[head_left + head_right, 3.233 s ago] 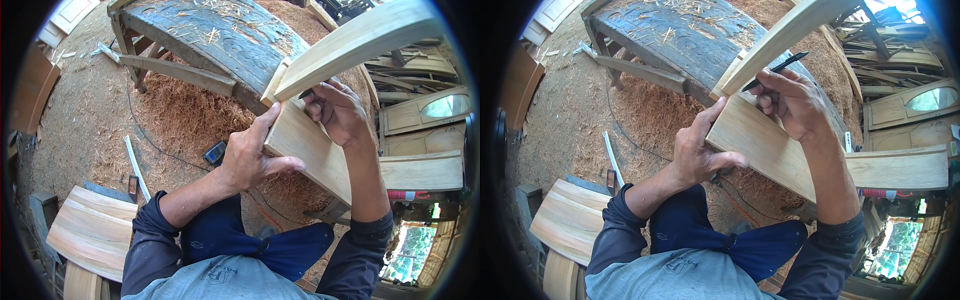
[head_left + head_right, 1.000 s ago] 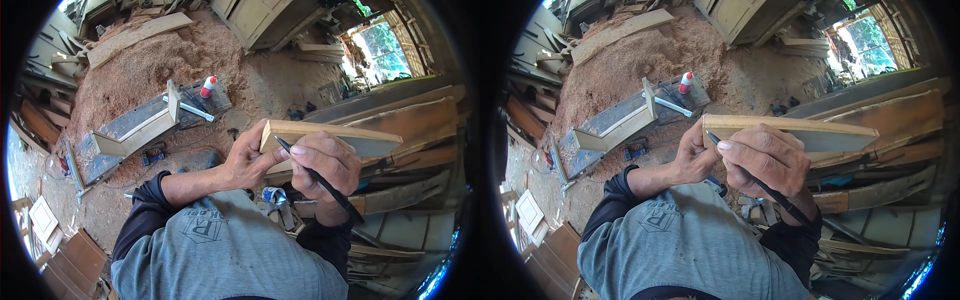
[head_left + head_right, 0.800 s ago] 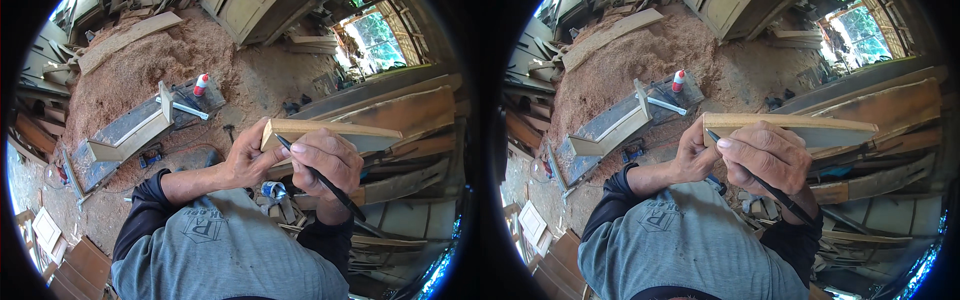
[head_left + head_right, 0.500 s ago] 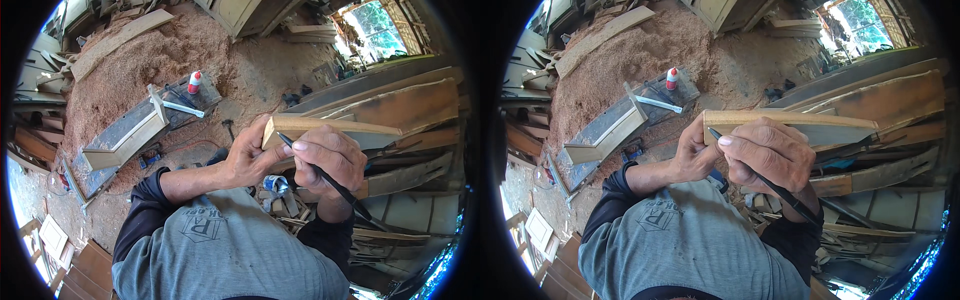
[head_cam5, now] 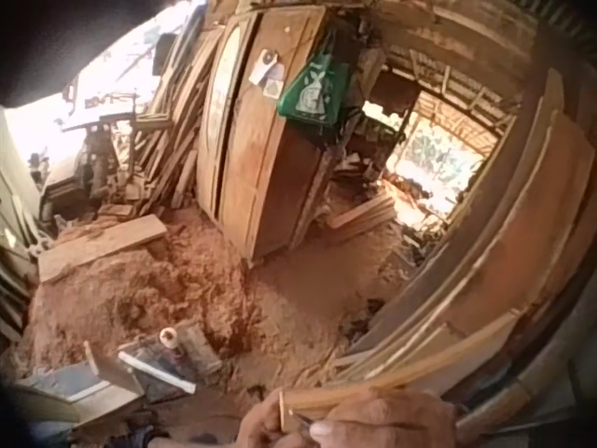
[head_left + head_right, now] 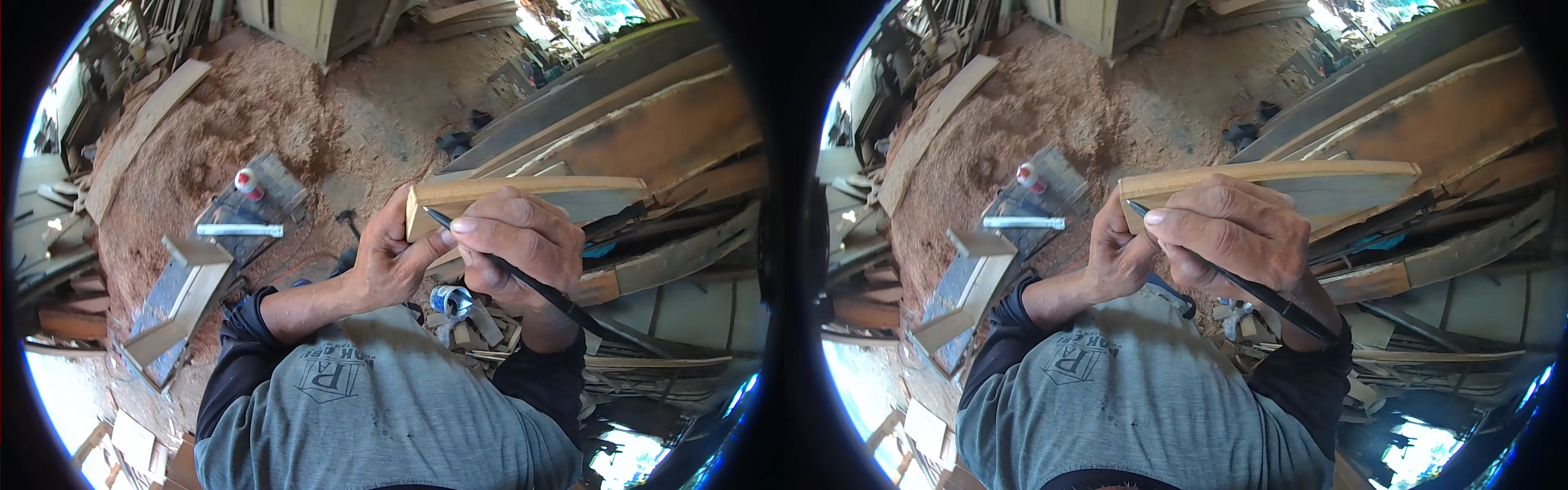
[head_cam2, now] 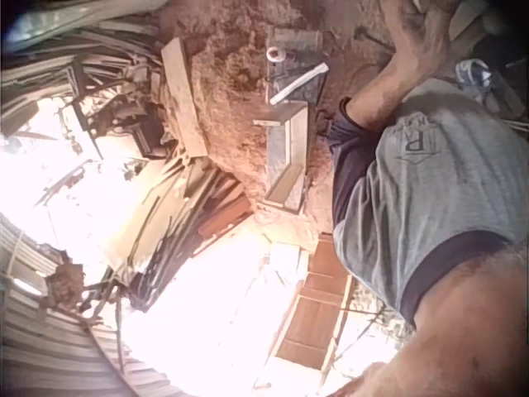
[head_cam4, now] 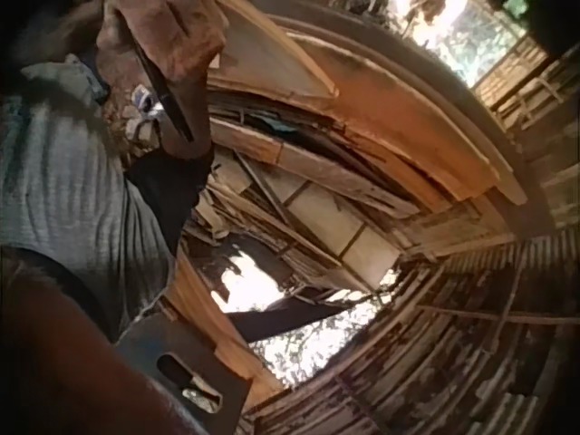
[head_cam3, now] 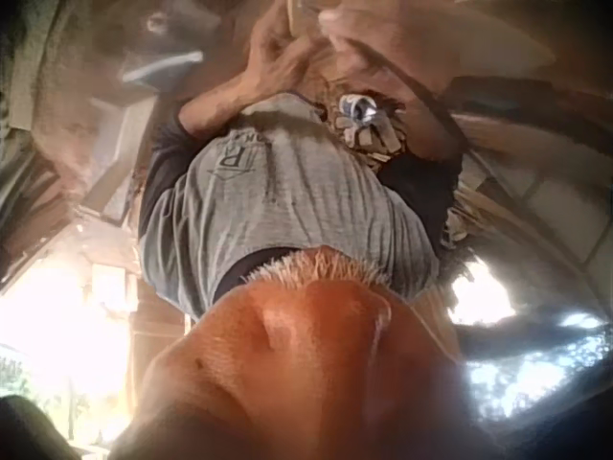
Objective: The person assembles a wooden structure by using a pneumatic nail gun to join pieces of wood, marks measurements with a pencil, and luego positions boards on a table saw to make cuts.
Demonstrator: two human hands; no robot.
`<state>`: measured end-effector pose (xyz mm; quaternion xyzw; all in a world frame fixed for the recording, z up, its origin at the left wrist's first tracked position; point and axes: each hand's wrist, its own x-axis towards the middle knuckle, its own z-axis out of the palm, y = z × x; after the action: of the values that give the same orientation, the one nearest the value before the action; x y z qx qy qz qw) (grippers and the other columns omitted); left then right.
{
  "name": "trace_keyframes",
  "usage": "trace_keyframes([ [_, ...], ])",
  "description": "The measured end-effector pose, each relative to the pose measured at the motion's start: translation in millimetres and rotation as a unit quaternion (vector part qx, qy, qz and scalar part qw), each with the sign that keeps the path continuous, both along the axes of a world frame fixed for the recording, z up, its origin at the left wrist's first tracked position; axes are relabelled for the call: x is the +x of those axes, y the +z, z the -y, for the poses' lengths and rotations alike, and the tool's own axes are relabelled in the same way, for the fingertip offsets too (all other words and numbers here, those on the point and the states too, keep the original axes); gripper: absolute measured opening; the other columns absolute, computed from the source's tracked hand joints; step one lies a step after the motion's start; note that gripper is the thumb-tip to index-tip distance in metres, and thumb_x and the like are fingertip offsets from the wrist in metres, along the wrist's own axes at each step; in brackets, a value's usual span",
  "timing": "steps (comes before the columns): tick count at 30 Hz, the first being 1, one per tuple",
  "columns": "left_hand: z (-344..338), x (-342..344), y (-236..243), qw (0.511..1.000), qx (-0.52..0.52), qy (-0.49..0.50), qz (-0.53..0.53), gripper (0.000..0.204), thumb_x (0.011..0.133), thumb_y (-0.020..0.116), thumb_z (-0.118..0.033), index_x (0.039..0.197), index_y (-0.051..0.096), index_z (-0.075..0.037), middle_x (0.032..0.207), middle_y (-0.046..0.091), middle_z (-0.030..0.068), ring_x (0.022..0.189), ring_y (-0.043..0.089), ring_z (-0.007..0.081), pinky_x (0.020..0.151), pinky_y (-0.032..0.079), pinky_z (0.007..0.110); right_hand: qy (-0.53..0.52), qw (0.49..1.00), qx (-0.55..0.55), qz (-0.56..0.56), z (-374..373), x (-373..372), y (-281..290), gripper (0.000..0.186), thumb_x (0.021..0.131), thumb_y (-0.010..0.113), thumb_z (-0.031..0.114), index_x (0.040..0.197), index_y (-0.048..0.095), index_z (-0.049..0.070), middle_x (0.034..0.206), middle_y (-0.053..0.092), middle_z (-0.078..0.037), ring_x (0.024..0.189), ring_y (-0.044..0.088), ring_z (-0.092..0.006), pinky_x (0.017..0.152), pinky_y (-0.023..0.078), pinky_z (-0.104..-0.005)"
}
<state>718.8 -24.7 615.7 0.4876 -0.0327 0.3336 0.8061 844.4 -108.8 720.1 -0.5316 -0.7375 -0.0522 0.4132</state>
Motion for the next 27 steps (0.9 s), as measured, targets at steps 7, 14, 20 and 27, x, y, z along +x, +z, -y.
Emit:
trace_keyframes([
  [7,6.8,100.3,-9.6,0.997,-0.002,-0.063,-0.053,0.041,0.099,0.061,-0.01,0.135,0.046,0.001,0.121,0.061,0.0085,0.113,0.058,0.0139,0.095,0.049,0.03,-0.043,0.999,-0.008,-0.021,19.7,97.5,-5.4,0.02,0.09,0.072,0.016,0.102,0.067,0.001,0.082,0.068,-0.013,0.066,0.067,-0.0222,0.057,0.055,-0.032],
  [14,-2.1,197.8,-18.0,0.974,-0.097,-0.161,-0.125,0.038,0.101,0.059,-0.015,0.133,0.046,0.0,0.124,0.06,0.0101,0.117,0.056,0.0173,0.102,0.044,0.037,-0.169,0.982,0.037,-0.078,39.2,183.7,-28.1,0.026,0.081,0.068,-0.005,0.106,0.068,0.001,0.093,0.069,-0.014,0.08,0.071,-0.0247,0.067,0.059,-0.0348],
  [20,-34.8,307.4,-67.6,0.949,-0.029,-0.246,-0.196,0.036,0.098,0.061,-0.014,0.131,0.052,-0.001,0.12,0.062,0.0083,0.109,0.059,0.0157,0.097,0.05,0.035,-0.431,0.891,0.14,-0.019,78.5,254.6,-45.3,0.017,0.083,0.071,-0.001,0.1,0.07,-0.002,0.093,0.068,-0.016,0.077,0.067,-0.0262,0.065,0.055,-0.034],
  [27,-132.6,469.8,-152.5,0.894,0.199,-0.337,-0.216,0.03,0.094,0.066,-0.01,0.121,0.059,-0.001,0.102,0.067,0.0055,0.094,0.06,0.0137,0.081,0.049,0.03,-0.608,0.733,0.222,0.209,152.2,249.0,17.7,0.05,0.097,0.035,0.052,0.109,0.057,0.008,0.099,0.063,-0.021,0.069,0.064,-0.0319,0.054,0.052,-0.0392],
])
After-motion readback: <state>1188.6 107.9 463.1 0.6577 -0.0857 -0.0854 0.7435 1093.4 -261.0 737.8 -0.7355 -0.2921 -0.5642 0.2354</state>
